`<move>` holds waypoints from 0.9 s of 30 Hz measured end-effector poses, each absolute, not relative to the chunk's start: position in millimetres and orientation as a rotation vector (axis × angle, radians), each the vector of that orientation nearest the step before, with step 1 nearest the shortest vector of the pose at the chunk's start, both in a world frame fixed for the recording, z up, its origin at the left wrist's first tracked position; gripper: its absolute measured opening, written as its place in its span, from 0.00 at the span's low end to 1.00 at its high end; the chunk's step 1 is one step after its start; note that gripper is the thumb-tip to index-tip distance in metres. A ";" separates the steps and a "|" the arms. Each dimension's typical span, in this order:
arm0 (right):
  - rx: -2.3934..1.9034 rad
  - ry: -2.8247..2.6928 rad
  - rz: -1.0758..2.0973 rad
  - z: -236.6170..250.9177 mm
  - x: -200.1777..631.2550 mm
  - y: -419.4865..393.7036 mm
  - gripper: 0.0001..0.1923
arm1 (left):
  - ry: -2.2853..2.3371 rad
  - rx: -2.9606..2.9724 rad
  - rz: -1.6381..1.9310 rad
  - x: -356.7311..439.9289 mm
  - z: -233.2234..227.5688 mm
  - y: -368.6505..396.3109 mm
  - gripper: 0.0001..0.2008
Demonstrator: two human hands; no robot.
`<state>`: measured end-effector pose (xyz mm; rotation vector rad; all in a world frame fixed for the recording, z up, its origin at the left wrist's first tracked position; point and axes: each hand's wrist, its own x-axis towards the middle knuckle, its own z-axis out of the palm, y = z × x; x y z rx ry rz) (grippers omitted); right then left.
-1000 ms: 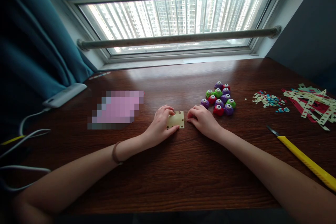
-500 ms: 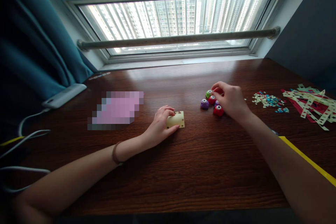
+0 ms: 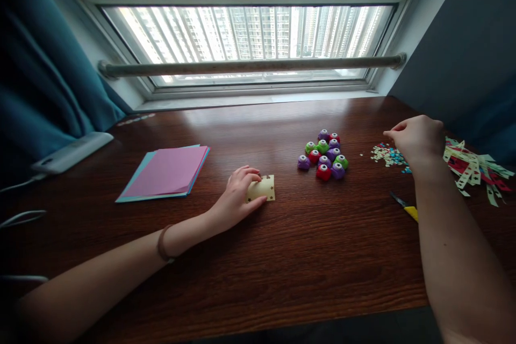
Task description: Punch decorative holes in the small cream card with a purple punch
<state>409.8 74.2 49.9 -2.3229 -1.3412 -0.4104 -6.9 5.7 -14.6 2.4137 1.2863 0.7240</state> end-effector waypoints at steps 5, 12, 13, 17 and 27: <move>-2.556 -1.056 -0.183 53.6 413.7 74.1 0.08 | 1.286 2.421 0.717 -7.0 -15.6 6.2 0.14; -2.229 -1.366 -0.393 52.9 397.7 72.5 0.09 | 1.293 2.423 0.714 -7.5 -14.8 6.1 0.15; -2.107 -1.458 -0.418 52.2 389.4 72.7 0.08 | 1.294 2.422 0.715 -7.4 -15.0 6.1 0.15; -1.611 -1.788 -0.498 46.0 333.4 67.7 0.07 | 1.302 2.427 0.703 -6.7 -16.1 6.6 0.17; -1.006 -2.631 -0.522 1.1 240.9 44.6 0.12 | 1.290 2.549 0.778 -5.7 -11.4 -1.1 0.10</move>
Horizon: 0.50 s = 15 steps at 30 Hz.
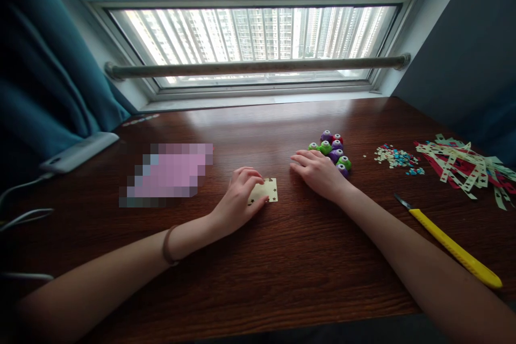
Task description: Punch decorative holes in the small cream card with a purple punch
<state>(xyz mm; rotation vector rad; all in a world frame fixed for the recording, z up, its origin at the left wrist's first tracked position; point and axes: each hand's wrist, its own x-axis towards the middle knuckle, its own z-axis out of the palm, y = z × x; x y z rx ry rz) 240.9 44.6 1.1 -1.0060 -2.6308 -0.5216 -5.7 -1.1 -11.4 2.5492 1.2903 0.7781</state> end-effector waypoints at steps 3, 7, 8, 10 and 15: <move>-1.108 -2.644 -0.501 -2.9 245.9 48.4 0.11 | 1.259 2.644 0.753 -5.3 -9.0 -4.9 0.07; -1.268 -2.586 -0.420 -2.5 252.1 51.6 0.13 | 1.164 2.694 0.684 -5.1 -7.8 -5.9 0.07; -1.299 -2.561 -0.403 -2.5 253.4 52.2 0.13 | 1.133 2.701 0.664 -5.1 -7.8 -5.7 0.07; -1.369 -2.474 -0.382 -2.3 256.5 53.6 0.11 | 1.080 2.721 0.630 -5.1 -7.9 -5.6 0.08; -1.638 -2.133 -0.449 0.7 263.0 56.0 0.23 | 1.041 2.751 0.594 -5.3 -8.3 -6.0 0.08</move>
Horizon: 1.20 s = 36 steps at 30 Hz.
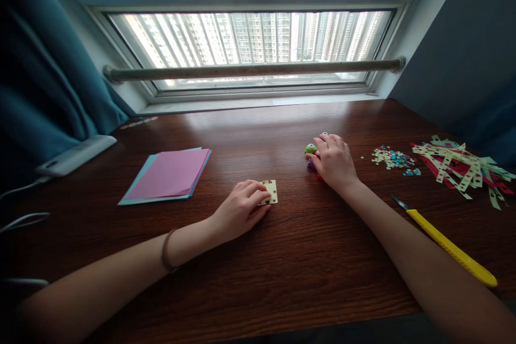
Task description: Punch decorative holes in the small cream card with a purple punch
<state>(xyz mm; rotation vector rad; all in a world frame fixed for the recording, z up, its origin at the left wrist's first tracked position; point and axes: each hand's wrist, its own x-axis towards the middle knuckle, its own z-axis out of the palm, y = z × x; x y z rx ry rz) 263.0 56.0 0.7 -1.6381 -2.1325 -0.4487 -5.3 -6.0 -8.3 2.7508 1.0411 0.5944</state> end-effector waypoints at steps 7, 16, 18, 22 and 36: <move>-1.883 -2.017 -0.547 -9.4 244.7 42.4 0.34 | 1.044 2.771 0.579 -4.8 -8.1 -5.8 0.08; -2.006 -1.876 -0.400 -18.0 247.5 50.4 0.35 | 1.033 2.781 0.563 -4.8 -7.0 -5.9 0.09; -1.916 -1.895 -0.423 -20.0 248.5 55.2 0.32 | 1.035 2.789 0.564 -4.6 -7.0 -6.1 0.09; -1.812 -1.852 -0.428 -20.3 250.2 63.9 0.31 | 1.023 2.841 0.595 -3.6 -4.7 -7.9 0.09; -1.461 -1.478 0.521 -17.0 310.2 137.8 0.33 | -0.051 3.154 0.456 77.4 8.4 50.0 0.18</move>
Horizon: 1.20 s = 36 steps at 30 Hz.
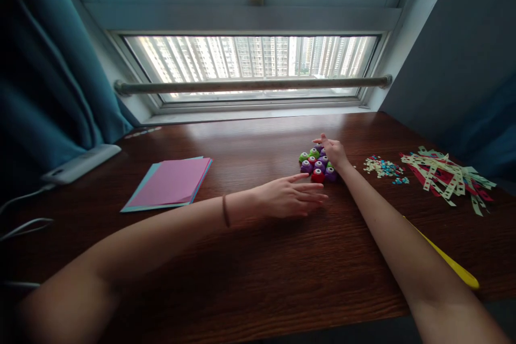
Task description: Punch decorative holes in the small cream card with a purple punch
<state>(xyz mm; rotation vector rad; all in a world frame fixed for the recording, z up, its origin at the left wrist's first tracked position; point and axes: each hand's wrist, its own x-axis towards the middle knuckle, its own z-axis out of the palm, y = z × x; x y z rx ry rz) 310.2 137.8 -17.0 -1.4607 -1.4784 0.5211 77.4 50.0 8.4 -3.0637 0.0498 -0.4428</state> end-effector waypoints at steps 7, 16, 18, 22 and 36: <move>-1.371 -1.486 0.692 -21.4 284.8 155.1 0.31 | -0.029 -3.058 -0.332 87.0 5.1 92.8 0.19; -1.238 -1.577 0.888 -17.9 218.0 197.3 0.27 | -0.295 -3.115 -0.262 39.9 1.9 112.6 0.23; -1.202 -1.595 0.933 -17.0 201.4 207.6 0.27 | -0.365 -3.117 -0.222 28.2 3.8 117.8 0.24; -1.158 -1.595 1.003 -16.8 173.7 222.6 0.26 | -0.447 -3.111 -0.166 6.9 5.6 125.6 0.23; -0.980 -1.439 0.823 25.8 208.7 139.8 0.22 | -0.570 -3.046 -0.257 -49.0 25.0 50.1 0.21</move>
